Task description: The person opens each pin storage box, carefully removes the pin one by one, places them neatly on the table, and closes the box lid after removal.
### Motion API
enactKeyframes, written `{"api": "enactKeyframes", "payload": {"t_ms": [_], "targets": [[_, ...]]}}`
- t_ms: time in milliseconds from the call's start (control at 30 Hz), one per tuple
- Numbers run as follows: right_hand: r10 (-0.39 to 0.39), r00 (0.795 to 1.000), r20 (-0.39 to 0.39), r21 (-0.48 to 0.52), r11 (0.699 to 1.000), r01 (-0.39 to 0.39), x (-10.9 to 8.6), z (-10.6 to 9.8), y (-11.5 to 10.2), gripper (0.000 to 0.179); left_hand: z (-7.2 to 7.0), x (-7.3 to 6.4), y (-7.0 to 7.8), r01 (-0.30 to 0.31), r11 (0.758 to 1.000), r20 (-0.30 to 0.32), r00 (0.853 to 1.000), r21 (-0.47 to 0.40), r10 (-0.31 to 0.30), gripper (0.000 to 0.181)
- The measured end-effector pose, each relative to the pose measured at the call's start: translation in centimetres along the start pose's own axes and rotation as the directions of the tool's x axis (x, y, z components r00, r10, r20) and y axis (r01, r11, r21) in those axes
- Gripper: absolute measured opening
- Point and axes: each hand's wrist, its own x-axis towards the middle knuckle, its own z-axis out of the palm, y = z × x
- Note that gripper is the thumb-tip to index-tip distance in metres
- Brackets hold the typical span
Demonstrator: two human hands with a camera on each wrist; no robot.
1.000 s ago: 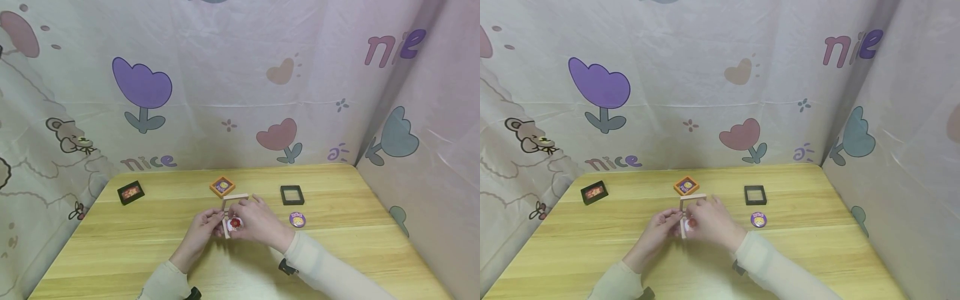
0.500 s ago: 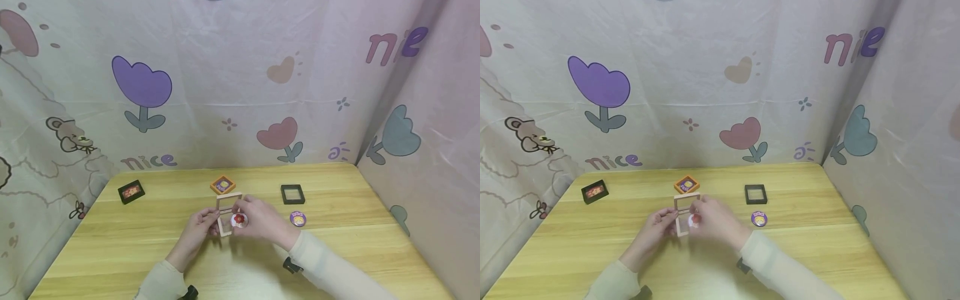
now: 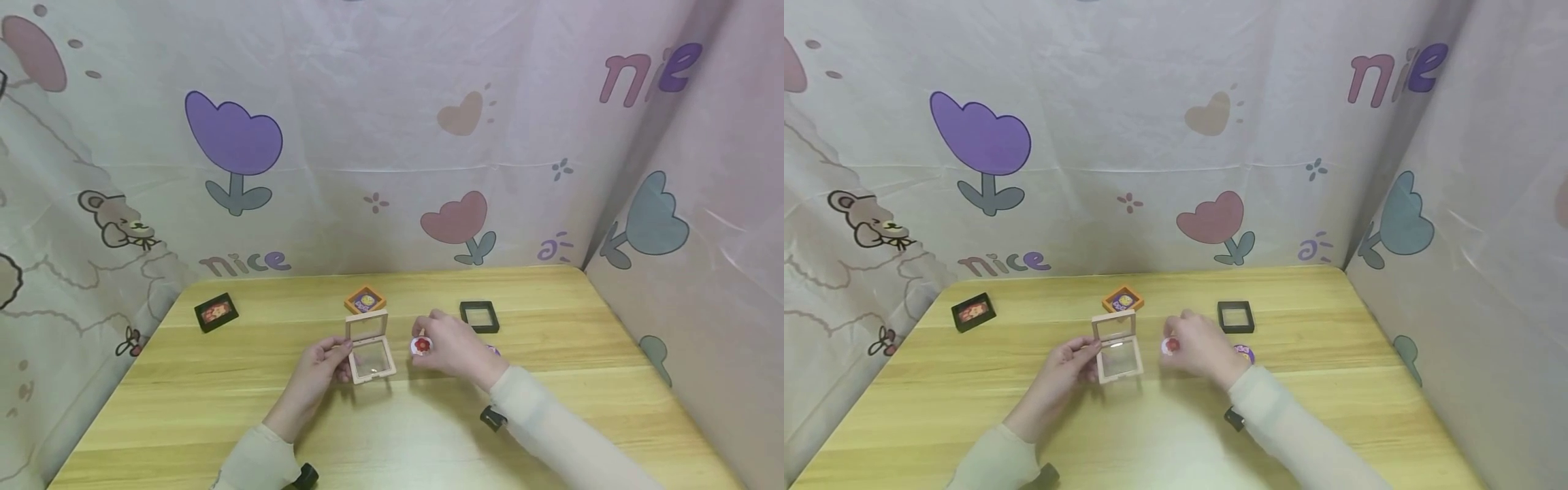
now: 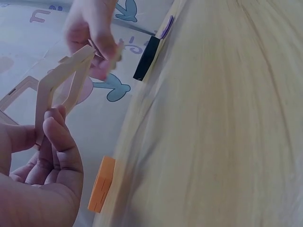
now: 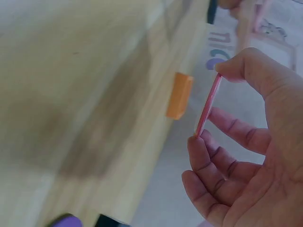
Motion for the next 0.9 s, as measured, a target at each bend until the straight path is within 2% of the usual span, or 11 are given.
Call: {"api": "enactKeyframes", "payload": {"t_ms": [433,600,900], "targets": [[-0.019,0.999,0.027,-0.058,0.998,0.021,1.8,2.5,1.3,0.033,0.2,-0.5,0.6,-0.003,1.0,-0.011,1.0,0.004,0.003,0.032],[-0.001,0.998,0.058,-0.062,0.998,0.005,2.0,2.7,1.1,0.036,0.2,-0.5,0.7,-0.003,1.0,-0.009,1.0,-0.004,0.003,0.032],[-0.023,0.997,0.073,-0.077,0.997,0.029,2.0,3.3,1.2,0.036,0.1,-0.5,0.7,0.004,1.0,-0.008,1.0,-0.007,-0.004,0.031]]}}
